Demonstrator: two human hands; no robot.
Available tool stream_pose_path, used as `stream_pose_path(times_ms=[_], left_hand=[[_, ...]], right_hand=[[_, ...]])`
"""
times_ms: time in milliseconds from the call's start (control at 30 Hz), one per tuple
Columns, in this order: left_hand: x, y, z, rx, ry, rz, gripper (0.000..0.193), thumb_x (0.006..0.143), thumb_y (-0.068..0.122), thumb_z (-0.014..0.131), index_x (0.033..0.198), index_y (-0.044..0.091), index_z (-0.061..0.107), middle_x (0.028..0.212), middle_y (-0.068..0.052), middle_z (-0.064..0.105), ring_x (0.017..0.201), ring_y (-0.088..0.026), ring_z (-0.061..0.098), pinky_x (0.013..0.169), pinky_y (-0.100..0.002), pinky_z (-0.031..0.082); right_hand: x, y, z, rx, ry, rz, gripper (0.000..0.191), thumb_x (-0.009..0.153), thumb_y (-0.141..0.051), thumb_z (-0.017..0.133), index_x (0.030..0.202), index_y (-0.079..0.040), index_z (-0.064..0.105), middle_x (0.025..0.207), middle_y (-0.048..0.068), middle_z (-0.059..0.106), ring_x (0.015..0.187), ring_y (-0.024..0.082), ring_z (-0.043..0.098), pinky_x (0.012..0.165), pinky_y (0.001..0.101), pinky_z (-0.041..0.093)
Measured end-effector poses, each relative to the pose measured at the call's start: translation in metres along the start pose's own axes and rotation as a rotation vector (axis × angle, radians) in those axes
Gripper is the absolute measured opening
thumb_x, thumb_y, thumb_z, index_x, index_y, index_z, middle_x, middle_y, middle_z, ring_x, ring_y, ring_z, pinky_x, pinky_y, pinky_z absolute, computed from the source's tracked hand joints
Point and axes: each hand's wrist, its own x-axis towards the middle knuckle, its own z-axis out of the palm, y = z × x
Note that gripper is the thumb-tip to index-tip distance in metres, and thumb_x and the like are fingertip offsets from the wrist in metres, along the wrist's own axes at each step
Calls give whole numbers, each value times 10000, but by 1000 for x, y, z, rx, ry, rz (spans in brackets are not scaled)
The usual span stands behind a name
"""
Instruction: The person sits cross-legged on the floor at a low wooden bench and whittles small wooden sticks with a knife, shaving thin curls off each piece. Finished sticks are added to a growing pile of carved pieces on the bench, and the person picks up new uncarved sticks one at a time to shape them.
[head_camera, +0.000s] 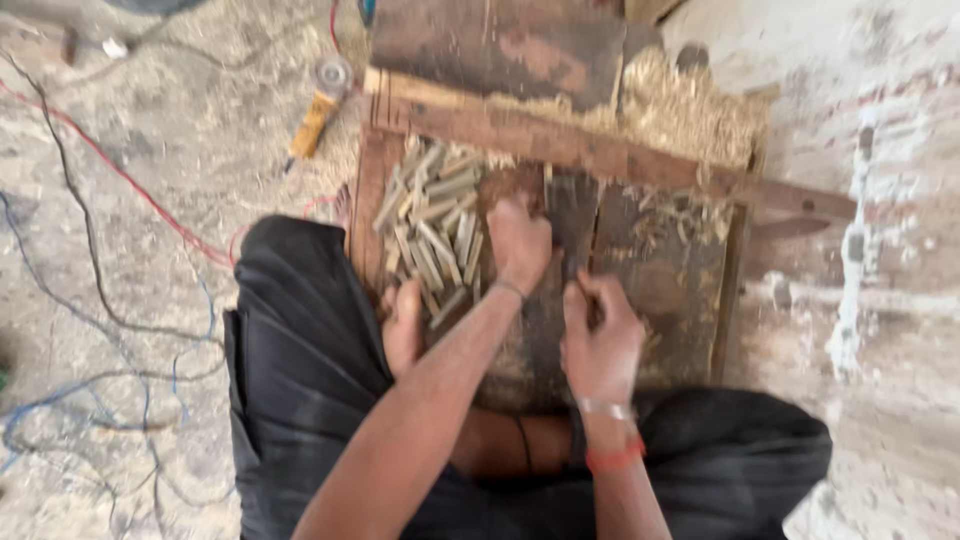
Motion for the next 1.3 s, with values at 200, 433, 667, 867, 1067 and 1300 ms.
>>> stream_pose_path(times_ms=[200, 433, 667, 867, 1067, 1300], left_hand=[[-7, 13, -3, -57, 35, 26, 328, 747, -84, 581, 1014, -40, 767, 903, -286, 740, 875, -382, 762, 792, -439, 593], [-8, 15, -4, -61, 34, 20, 282, 759, -68, 593, 984, -46, 762, 880, -275, 752, 841, -375, 769, 784, -434, 592], [-3, 7, 1, -51, 24, 10, 280, 746, -62, 587, 972, -51, 752, 874, -305, 732, 849, -410, 757, 792, -447, 586], [1, 2, 3, 51, 99, 66, 257, 726, -51, 612, 952, -86, 730, 901, -348, 691, 918, -497, 682, 818, -510, 538], [-3, 1, 0, 11, 70, 117, 240, 732, -38, 604, 932, -72, 733, 880, -345, 688, 922, -495, 679, 818, -521, 531], [3, -3, 4, -24, 115, 148, 233, 727, -57, 596, 914, -60, 734, 876, -322, 694, 900, -477, 690, 791, -511, 554]], right_hand=[[-17, -6, -24, 67, -50, 159, 149, 986, -101, 648, 1088, -9, 704, 547, 13, 521, 409, 51, 450, 352, 259, 337], [-14, -15, -20, 60, -13, 141, 143, 966, -98, 654, 1059, 4, 693, 593, 3, 552, 400, 50, 458, 345, 266, 344], [-16, -7, -12, 93, 26, 81, 121, 979, -88, 661, 1041, 11, 694, 593, -2, 544, 422, 46, 439, 371, 268, 328], [-15, -1, -5, 81, 18, 42, 132, 991, -94, 665, 1068, 8, 700, 582, 7, 522, 444, 46, 437, 391, 266, 330], [-18, 1, -11, 94, 4, 77, 173, 982, -118, 647, 1102, -5, 697, 623, -4, 559, 431, 51, 468, 384, 270, 360], [8, -5, 13, 58, 51, -112, 137, 1021, -106, 655, 1065, 20, 685, 647, 22, 562, 476, 63, 468, 438, 289, 370]])
